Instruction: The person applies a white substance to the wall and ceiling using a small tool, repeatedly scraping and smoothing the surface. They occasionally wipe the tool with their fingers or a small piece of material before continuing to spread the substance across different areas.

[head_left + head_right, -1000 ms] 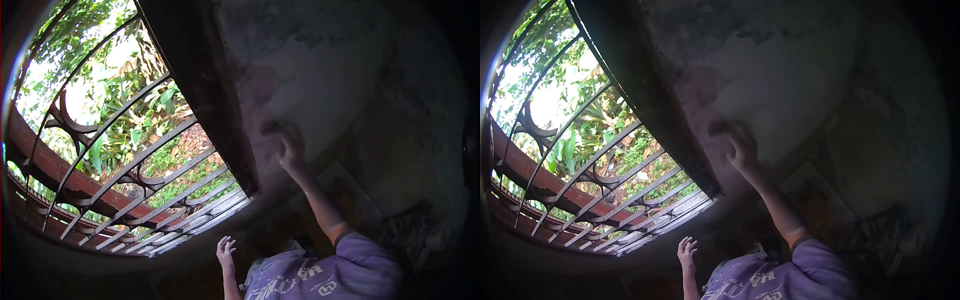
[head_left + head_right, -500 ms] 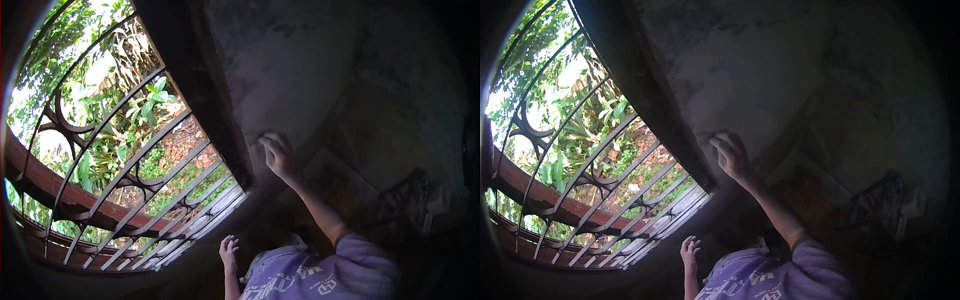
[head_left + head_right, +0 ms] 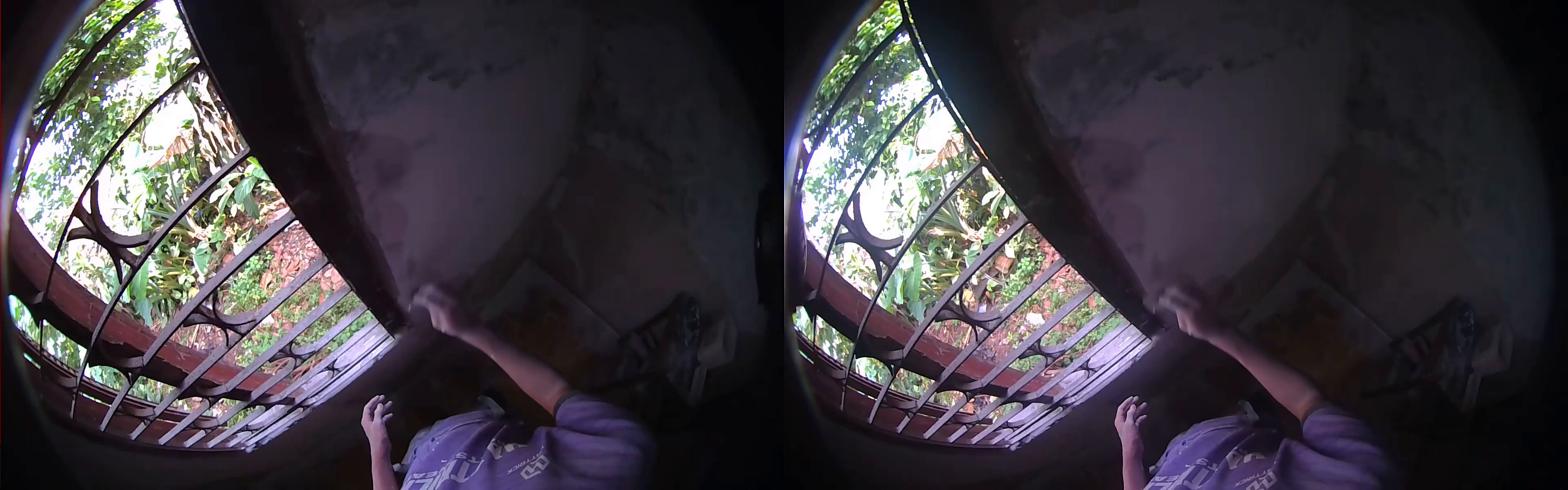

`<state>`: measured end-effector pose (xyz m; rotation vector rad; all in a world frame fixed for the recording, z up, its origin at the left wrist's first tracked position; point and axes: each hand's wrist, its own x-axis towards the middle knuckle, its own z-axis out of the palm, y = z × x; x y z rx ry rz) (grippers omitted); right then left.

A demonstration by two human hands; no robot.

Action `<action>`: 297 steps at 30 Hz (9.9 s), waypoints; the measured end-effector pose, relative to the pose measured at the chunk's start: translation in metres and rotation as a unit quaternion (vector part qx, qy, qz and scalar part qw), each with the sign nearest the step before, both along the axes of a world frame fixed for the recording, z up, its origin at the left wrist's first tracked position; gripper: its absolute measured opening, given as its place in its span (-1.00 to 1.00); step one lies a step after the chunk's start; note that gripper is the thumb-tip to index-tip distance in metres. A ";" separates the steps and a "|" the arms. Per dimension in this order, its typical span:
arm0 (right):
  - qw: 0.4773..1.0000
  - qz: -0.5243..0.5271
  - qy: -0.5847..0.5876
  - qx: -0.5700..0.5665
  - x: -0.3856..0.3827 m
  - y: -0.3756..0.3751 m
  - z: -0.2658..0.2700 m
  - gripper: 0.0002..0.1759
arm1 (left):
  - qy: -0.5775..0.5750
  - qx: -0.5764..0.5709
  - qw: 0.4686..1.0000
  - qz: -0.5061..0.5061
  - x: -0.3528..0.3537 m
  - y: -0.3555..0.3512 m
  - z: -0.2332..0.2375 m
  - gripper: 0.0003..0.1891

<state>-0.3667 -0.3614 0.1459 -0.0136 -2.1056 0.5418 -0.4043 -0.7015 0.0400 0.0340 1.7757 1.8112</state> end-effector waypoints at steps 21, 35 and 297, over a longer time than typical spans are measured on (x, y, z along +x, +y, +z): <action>0.992 0.050 -0.070 -0.094 0.036 0.061 -0.064 -0.58 | -0.012 -0.017 0.995 0.101 0.080 0.061 0.004 -0.65; 0.944 0.147 -0.286 -0.073 -0.010 0.048 -0.262 -0.57 | -0.021 -0.032 0.975 0.218 0.126 0.044 0.000 -0.66; 0.779 0.221 -0.499 -0.309 0.326 0.731 -0.252 -0.72 | 0.829 -0.230 0.474 0.187 0.131 0.893 0.407 -0.56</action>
